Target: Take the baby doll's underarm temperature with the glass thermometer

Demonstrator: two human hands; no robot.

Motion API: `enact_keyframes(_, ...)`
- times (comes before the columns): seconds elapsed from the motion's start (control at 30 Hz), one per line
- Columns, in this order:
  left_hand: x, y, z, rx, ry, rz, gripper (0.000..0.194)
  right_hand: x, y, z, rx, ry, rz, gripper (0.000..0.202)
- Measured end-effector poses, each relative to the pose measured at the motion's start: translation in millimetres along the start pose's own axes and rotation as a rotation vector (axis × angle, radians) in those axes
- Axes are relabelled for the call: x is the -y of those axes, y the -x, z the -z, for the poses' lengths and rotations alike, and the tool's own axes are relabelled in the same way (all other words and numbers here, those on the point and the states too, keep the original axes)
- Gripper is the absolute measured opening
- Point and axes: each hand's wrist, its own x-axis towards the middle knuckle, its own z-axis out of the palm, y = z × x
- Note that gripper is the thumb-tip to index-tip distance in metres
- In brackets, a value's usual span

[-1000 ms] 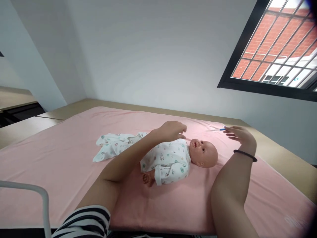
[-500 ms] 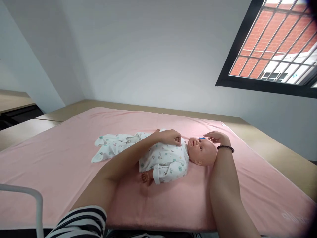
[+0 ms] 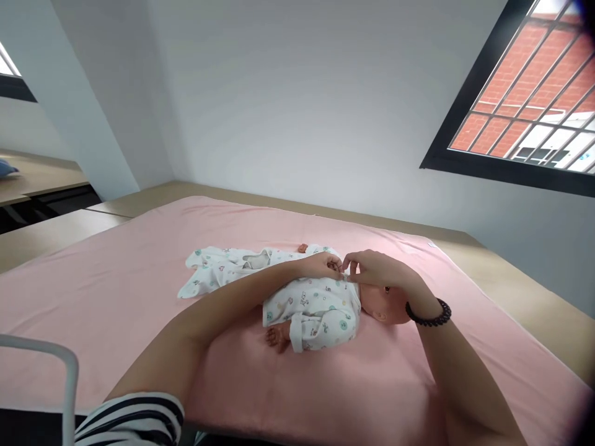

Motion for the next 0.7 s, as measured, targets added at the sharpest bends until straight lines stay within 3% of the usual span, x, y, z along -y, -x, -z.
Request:
enact_keyframes(0.13,1,-2,-1.9,-0.023,0.055,0.029,0.019,4,-5,-10,-0.033,0.087,-0.057,0.02)
enact_keyframes(0.7,-6,-2,-5.5,-0.091,-0.003,0.039,0.011,7,-20,-21,0.04,0.185,-0.139,0.01)
